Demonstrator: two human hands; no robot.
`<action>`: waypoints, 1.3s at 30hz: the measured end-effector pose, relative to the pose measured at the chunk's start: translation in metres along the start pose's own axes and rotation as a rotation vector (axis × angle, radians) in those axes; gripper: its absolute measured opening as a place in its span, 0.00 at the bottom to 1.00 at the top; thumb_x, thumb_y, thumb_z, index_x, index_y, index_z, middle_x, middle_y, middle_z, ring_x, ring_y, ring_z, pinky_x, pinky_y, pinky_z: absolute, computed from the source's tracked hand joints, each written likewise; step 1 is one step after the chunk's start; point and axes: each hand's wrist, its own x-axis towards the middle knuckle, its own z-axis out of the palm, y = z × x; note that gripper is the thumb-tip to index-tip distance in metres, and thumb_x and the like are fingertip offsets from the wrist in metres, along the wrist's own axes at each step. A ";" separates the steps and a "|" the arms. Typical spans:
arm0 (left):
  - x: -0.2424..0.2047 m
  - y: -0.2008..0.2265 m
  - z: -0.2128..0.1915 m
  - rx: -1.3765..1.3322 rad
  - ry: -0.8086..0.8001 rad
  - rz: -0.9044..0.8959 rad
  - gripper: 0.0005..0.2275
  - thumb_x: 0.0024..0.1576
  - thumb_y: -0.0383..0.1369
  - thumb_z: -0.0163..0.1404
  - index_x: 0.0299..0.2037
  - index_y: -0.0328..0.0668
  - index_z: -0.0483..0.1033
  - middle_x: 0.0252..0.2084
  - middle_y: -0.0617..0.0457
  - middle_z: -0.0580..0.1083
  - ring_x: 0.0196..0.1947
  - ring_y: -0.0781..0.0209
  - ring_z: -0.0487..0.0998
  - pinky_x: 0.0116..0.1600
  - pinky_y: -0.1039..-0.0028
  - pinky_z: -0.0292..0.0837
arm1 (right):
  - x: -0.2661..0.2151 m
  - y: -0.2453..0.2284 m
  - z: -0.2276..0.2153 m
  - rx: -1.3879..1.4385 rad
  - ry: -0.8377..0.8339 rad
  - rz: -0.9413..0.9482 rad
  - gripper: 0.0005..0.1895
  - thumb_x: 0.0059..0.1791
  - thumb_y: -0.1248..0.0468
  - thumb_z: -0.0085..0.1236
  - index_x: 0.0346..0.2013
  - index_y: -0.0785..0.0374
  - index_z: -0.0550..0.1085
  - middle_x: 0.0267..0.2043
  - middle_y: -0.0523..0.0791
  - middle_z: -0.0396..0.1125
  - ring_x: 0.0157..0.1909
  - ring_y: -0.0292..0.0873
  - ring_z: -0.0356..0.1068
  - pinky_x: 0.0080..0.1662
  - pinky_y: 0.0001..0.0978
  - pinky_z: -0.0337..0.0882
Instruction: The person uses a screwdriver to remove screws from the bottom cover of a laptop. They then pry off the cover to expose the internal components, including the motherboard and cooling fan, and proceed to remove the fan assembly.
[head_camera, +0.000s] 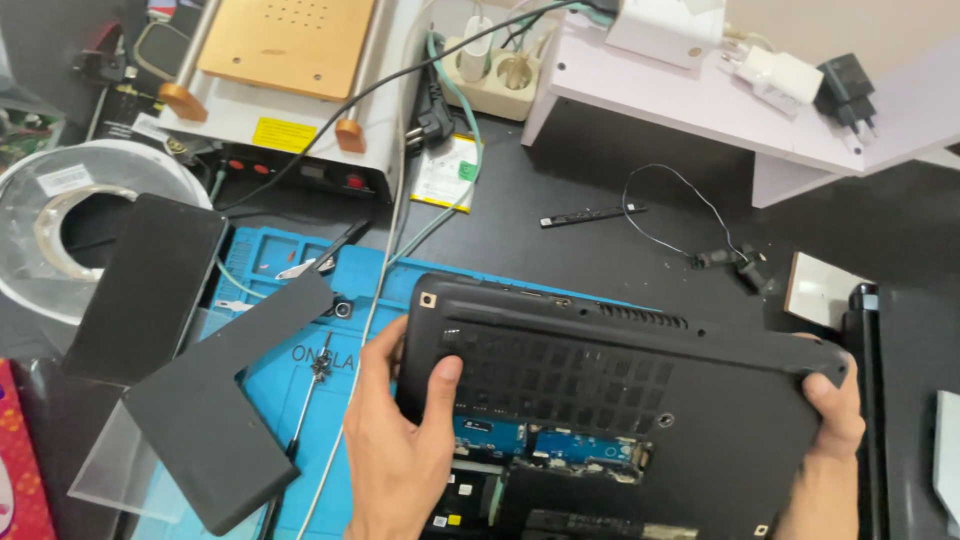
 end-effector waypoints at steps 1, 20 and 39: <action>0.000 -0.002 0.002 0.002 -0.013 0.002 0.22 0.56 0.35 0.58 0.58 0.34 0.70 0.46 0.44 0.80 0.45 0.54 0.82 0.49 0.67 0.75 | -0.001 -0.006 0.010 0.000 0.013 0.000 0.25 0.51 0.57 0.64 0.50 0.78 0.71 0.38 0.61 0.72 0.35 0.53 0.73 0.39 0.42 0.74; 0.008 -0.015 0.014 0.175 0.034 0.017 0.22 0.59 0.34 0.55 0.60 0.29 0.67 0.45 0.40 0.79 0.46 0.55 0.82 0.53 0.68 0.73 | 0.013 -0.025 0.053 -0.112 -0.092 0.044 0.26 0.43 0.56 0.67 0.45 0.77 0.77 0.33 0.53 0.74 0.34 0.43 0.74 0.40 0.30 0.73; 0.017 -0.016 0.026 0.558 0.012 0.170 0.20 0.62 0.38 0.52 0.57 0.28 0.72 0.49 0.36 0.73 0.50 0.38 0.72 0.56 0.55 0.63 | 0.029 -0.062 0.141 -0.985 0.095 0.109 0.21 0.42 0.56 0.68 0.43 0.66 0.77 0.31 0.48 0.73 0.32 0.38 0.73 0.35 0.29 0.72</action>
